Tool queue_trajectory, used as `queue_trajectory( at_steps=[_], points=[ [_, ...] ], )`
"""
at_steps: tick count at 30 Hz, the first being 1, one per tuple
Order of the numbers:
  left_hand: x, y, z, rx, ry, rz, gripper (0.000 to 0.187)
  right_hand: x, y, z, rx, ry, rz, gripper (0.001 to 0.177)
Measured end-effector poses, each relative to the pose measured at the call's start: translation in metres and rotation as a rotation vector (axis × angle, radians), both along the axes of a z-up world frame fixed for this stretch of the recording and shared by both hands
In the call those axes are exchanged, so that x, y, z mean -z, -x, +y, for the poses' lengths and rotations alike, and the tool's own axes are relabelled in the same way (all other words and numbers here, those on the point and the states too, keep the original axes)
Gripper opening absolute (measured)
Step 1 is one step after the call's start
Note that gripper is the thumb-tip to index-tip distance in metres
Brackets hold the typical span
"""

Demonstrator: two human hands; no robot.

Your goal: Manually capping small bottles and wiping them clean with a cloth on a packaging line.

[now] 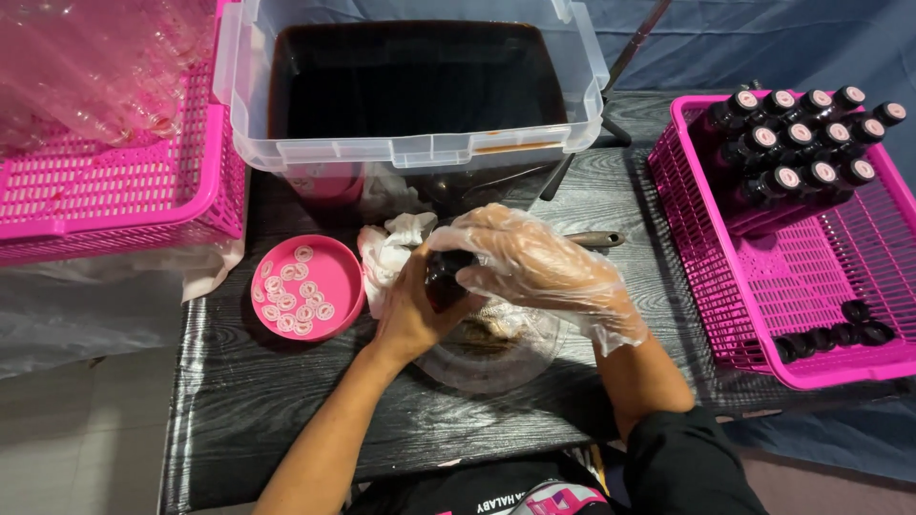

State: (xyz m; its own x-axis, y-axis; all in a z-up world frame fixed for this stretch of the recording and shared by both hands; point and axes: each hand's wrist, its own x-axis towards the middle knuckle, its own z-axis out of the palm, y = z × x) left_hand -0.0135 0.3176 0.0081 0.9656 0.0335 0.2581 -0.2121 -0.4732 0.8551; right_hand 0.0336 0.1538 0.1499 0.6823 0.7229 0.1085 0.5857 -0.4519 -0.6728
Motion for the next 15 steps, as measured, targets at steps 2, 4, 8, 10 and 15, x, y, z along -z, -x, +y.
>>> queue_trajectory(
  at_steps=[2,4,8,10,15],
  points=[
    [0.016,-0.003,0.003,0.002,-0.041,0.006,0.088,0.008,-0.006,0.0,-0.057,0.038,-0.01,0.053],
    [0.026,-0.005,0.007,0.004,-0.067,0.043,0.087,0.014,-0.009,-0.001,-0.05,0.061,-0.036,0.042],
    [0.024,-0.004,0.007,0.004,-0.068,0.173,0.091,0.029,-0.01,-0.004,-0.039,0.036,-0.096,0.04],
    [0.026,-0.005,0.008,0.0,-0.096,0.147,0.091,0.035,-0.011,-0.004,-0.028,-0.014,-0.154,0.042],
    [0.007,-0.008,0.027,0.103,0.06,-0.13,0.099,0.02,-0.011,-0.013,0.013,-0.034,-0.337,0.053]
  ],
)
